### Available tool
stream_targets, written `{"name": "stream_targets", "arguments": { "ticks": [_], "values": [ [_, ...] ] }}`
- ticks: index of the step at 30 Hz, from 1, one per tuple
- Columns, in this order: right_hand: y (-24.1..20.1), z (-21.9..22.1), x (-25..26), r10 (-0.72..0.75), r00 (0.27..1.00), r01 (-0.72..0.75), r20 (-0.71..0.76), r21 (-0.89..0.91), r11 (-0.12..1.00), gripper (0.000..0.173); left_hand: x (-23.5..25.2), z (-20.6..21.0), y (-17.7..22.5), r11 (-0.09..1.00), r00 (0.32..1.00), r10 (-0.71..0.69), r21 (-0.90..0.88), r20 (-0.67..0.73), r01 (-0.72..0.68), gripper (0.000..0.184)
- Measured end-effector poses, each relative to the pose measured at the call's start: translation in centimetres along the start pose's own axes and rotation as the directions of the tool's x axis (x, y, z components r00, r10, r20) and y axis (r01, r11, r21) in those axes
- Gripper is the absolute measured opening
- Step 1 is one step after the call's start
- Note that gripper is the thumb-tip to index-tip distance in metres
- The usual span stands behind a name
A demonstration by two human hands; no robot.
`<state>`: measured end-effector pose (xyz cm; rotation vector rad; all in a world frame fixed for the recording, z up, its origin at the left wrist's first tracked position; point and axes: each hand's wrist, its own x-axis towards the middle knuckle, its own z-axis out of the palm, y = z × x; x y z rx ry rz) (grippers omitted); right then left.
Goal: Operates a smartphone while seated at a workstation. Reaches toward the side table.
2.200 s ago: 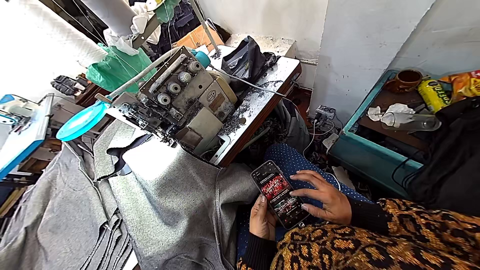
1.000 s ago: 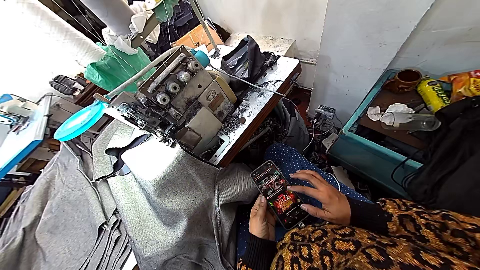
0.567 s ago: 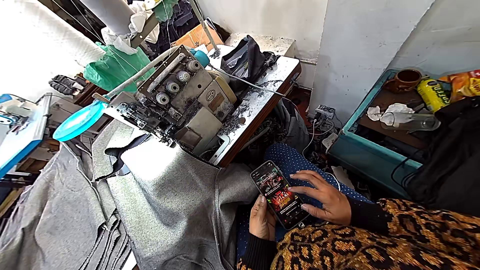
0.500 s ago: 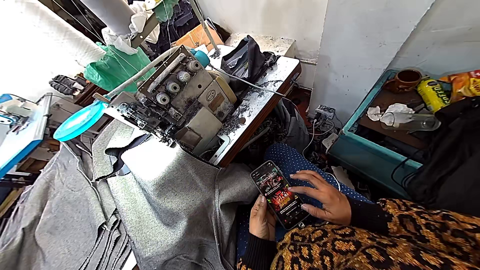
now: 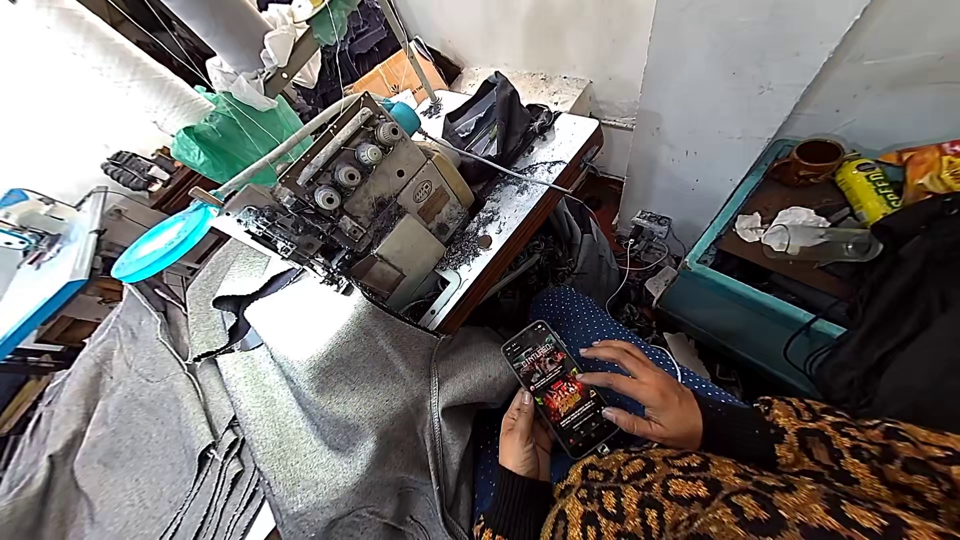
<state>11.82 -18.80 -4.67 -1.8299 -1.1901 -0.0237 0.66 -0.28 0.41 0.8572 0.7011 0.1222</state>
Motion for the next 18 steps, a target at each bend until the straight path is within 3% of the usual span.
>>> {"name": "stream_targets", "arguments": {
  "ticks": [18],
  "values": [
    [0.10,0.11,0.01,-0.004,1.000,0.004,-0.010,0.010,1.000,0.042,-0.04,0.09,0.11,1.000,1.000,-0.005,0.007,-0.002,0.005,0.037]
  ]
}}
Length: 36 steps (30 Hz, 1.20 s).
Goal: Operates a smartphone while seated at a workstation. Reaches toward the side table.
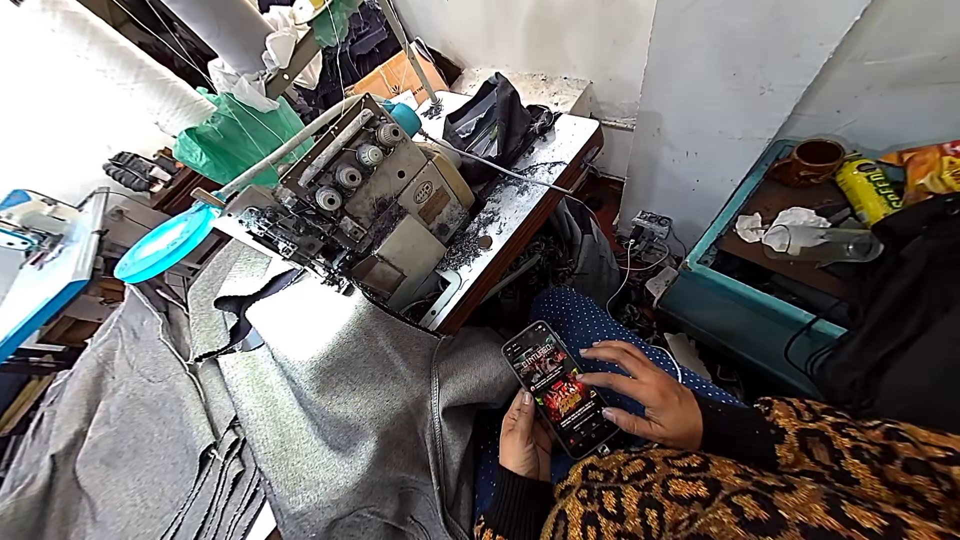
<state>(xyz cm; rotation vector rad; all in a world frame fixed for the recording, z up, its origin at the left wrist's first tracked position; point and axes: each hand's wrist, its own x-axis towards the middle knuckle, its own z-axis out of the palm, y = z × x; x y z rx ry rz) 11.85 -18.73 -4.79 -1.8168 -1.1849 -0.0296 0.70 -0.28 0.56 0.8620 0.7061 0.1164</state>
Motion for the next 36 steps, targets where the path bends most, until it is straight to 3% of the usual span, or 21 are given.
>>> {"name": "stream_targets", "arguments": {
  "ticks": [17,25,36],
  "values": [
    [0.10,0.08,-0.09,-0.033,0.999,0.033,-0.014,0.019,0.999,0.035,0.13,-0.16,-0.16,1.000,1.000,0.000,-0.012,0.005,0.000,0.037],
    [-0.05,0.00,-0.18,0.071,0.997,-0.071,0.022,-0.016,0.997,0.044,0.11,-0.15,-0.20,1.000,1.000,-0.001,-0.004,-0.001,0.001,0.037],
    [-0.09,-0.10,-0.08,0.011,1.000,-0.011,-0.010,-0.004,1.000,0.041,0.11,-0.22,-0.25,1.000,1.000,0.001,-0.019,0.007,-0.001,0.037]
  ]
}}
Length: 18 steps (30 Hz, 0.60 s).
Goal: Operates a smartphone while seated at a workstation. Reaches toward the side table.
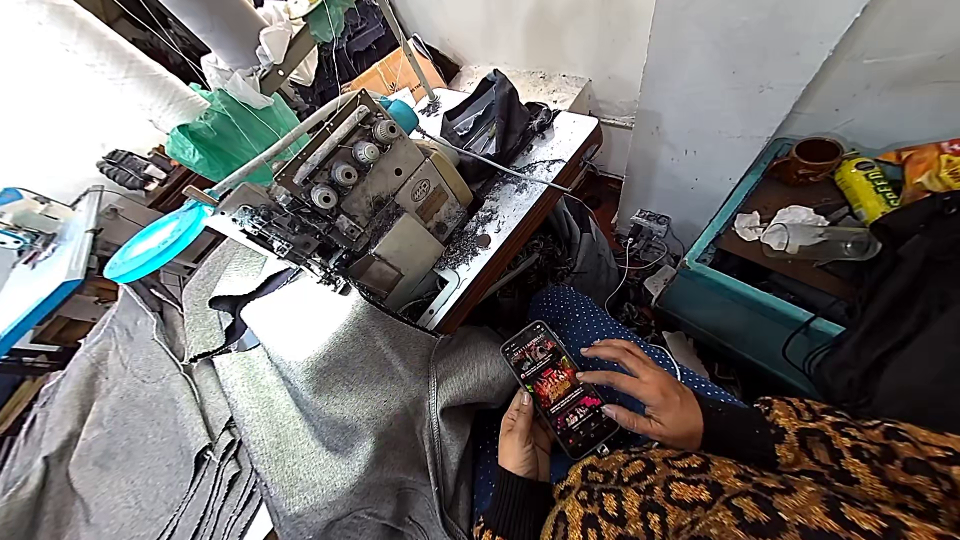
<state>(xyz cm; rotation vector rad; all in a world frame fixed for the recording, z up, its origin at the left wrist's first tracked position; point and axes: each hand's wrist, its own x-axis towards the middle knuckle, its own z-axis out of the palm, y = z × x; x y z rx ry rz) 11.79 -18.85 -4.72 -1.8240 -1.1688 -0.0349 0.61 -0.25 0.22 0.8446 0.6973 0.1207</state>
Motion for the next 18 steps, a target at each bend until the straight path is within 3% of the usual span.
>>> {"name": "stream_targets", "arguments": {
  "ticks": [18],
  "values": [
    [0.09,0.16,0.01,-0.007,1.000,0.007,-0.016,-0.010,1.000,0.042,-0.15,0.22,0.15,1.000,1.000,0.005,0.023,-0.005,-0.005,0.038]
  ]
}}
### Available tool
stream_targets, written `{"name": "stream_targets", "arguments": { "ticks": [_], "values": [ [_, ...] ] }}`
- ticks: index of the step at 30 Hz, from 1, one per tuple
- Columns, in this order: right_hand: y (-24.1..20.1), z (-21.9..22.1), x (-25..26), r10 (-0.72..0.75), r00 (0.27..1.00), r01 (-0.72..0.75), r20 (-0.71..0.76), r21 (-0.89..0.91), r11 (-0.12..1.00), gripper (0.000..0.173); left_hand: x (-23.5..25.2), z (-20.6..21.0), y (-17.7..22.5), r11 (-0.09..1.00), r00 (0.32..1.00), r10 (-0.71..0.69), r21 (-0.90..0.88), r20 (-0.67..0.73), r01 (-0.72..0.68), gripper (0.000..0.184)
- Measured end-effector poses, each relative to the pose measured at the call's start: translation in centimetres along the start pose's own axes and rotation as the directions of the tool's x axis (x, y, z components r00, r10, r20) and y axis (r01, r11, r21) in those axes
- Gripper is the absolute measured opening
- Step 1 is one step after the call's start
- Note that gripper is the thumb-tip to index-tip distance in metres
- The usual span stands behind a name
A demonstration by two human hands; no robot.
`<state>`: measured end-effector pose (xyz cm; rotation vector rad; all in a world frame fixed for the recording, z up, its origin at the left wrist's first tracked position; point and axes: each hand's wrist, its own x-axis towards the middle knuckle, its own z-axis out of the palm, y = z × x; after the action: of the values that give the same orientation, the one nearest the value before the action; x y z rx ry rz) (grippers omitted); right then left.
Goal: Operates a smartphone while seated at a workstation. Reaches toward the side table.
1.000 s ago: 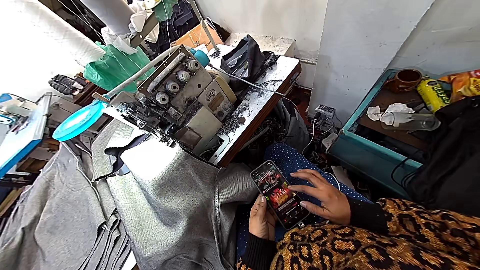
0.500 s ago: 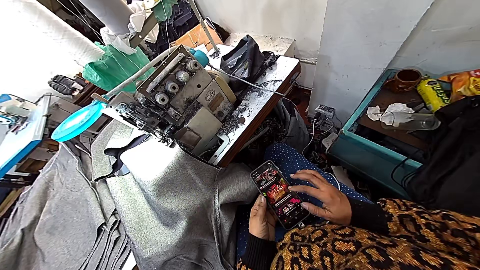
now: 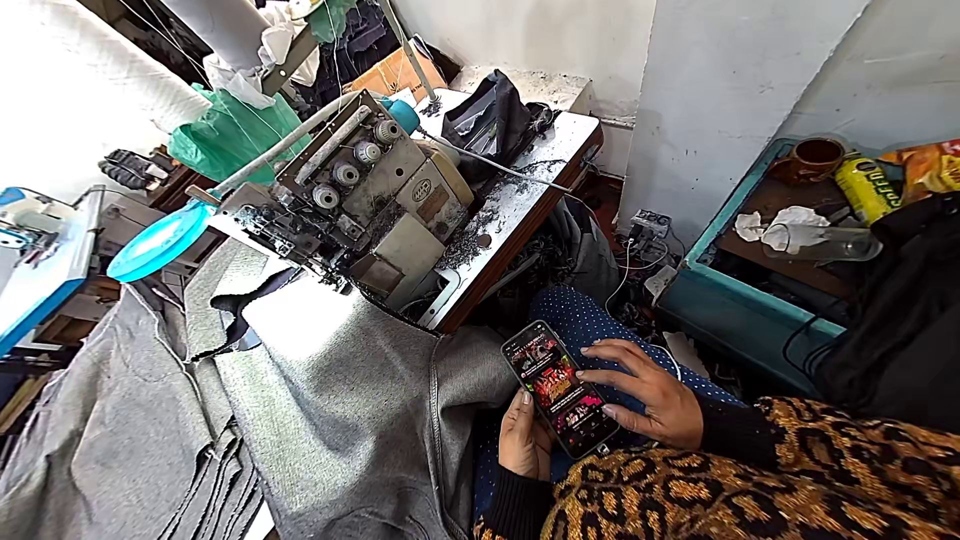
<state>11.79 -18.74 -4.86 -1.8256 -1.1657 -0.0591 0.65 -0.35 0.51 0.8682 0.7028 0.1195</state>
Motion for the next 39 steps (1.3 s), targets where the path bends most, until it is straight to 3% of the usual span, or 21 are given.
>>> {"name": "stream_targets", "arguments": {
  "ticks": [17,24,39],
  "values": [
    [-0.06,0.03,0.06,0.009,1.000,-0.009,-0.007,-0.008,1.000,0.044,0.01,0.01,0.07,1.000,1.000,0.002,-0.007,0.004,-0.002,0.037],
    [-0.09,0.08,0.00,0.041,0.997,-0.039,0.062,-0.031,0.999,0.044,0.06,-0.09,-0.02,1.000,1.000,0.004,-0.013,0.008,-0.004,0.037],
    [-0.10,-0.05,0.03,0.016,1.000,-0.016,0.009,-0.027,1.000,0.045,0.01,0.11,0.06,1.000,1.000,0.006,0.014,-0.012,-0.005,0.036]
  ]
}}
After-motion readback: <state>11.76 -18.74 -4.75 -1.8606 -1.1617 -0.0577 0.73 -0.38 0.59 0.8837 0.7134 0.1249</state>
